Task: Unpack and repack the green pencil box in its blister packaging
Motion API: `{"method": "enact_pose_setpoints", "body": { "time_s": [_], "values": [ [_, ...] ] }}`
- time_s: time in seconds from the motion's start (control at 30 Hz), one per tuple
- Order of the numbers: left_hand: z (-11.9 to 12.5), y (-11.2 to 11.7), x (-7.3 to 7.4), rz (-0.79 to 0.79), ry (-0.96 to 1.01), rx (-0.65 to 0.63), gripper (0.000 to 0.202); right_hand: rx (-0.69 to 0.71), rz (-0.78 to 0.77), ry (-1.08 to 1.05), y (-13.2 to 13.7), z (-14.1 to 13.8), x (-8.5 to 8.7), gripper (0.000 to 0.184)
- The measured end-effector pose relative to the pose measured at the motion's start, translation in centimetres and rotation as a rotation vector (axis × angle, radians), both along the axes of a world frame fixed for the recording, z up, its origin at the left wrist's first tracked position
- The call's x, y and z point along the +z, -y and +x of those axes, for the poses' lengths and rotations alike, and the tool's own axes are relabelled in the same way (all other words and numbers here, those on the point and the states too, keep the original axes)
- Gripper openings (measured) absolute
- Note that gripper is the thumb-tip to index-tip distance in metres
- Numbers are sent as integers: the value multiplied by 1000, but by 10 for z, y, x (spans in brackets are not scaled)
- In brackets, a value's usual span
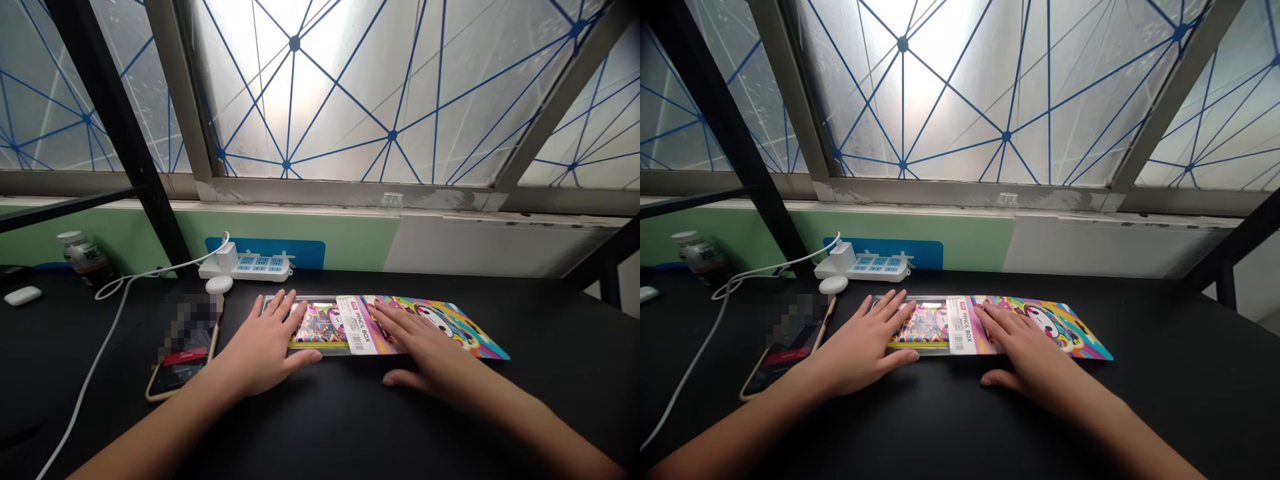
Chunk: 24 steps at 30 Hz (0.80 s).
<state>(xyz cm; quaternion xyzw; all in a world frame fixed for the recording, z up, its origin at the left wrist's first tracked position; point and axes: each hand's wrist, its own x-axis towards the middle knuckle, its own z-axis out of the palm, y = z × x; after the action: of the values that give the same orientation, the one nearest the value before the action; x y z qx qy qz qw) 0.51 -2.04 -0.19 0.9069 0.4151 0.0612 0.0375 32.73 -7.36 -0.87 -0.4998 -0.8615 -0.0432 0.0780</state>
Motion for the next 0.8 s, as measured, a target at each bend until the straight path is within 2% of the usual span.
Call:
{"method": "enact_pose_setpoints", "body": {
  "time_s": [0.03,0.1,0.23,0.43,0.6,0.8],
  "values": [
    [-1,-1,0,14,0,-8,86,6,36,4,-1,-7,-5,86],
    [-1,0,0,62,4,-32,83,38,92,21,-4,-19,-12,77],
    [8,10,0,156,7,-101,62,74,124,57,-7,-30,-13,58],
    [16,16,-6,118,50,-73,60,62,134,45,-5,-27,-14,62],
    [11,12,1,55,84,-66,58,45,106,40,-1,-5,-13,60],
    [1,3,7,15,99,-61,54,-74,154,36,22,48,-21,72]
  ]
}}
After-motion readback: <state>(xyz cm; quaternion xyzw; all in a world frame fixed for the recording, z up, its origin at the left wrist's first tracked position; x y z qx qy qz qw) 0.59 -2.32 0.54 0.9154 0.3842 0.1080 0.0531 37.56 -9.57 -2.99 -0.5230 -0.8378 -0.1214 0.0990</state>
